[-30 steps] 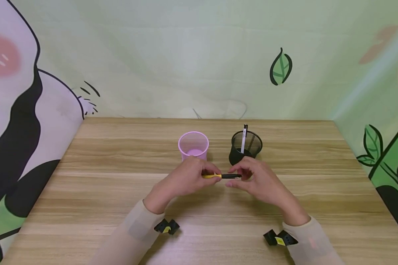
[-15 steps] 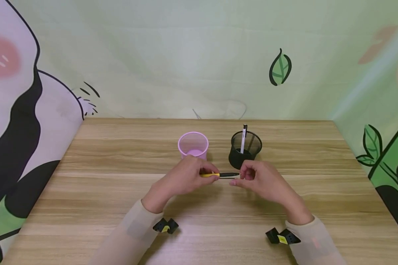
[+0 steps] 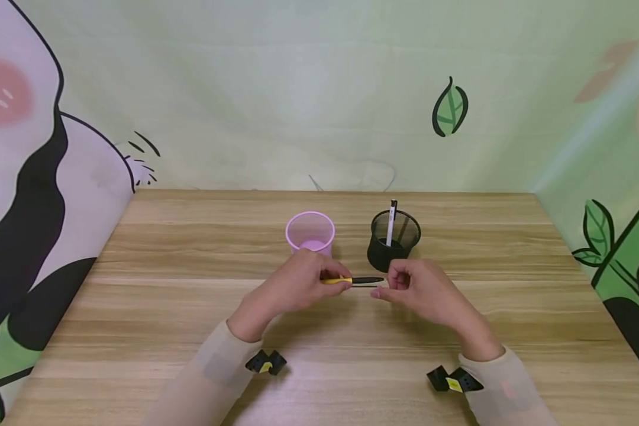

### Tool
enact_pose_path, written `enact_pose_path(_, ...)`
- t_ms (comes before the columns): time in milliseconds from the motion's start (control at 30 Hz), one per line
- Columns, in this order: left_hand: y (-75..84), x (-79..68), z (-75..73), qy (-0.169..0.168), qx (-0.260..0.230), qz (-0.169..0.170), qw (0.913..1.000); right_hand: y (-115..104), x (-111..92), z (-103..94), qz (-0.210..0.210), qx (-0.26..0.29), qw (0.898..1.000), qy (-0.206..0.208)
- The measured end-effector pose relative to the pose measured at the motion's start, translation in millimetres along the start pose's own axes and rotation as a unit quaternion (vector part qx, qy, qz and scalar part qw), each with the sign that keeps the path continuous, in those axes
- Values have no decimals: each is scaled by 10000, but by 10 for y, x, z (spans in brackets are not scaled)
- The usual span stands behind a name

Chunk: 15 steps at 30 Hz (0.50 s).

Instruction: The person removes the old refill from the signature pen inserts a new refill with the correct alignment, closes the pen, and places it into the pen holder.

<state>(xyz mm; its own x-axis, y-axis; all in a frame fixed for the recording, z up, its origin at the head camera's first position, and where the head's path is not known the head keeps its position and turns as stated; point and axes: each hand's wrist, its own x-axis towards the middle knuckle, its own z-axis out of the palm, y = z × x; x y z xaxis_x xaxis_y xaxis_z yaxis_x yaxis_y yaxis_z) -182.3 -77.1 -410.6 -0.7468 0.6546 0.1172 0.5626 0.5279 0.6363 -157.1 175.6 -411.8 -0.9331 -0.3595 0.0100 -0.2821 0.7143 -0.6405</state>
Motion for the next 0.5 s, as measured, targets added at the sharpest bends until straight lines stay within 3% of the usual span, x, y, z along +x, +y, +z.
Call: enact_pose_path(500,-3,3,6,-46,28,2,10000,-14,5,10,-7,-81,10000,-20)
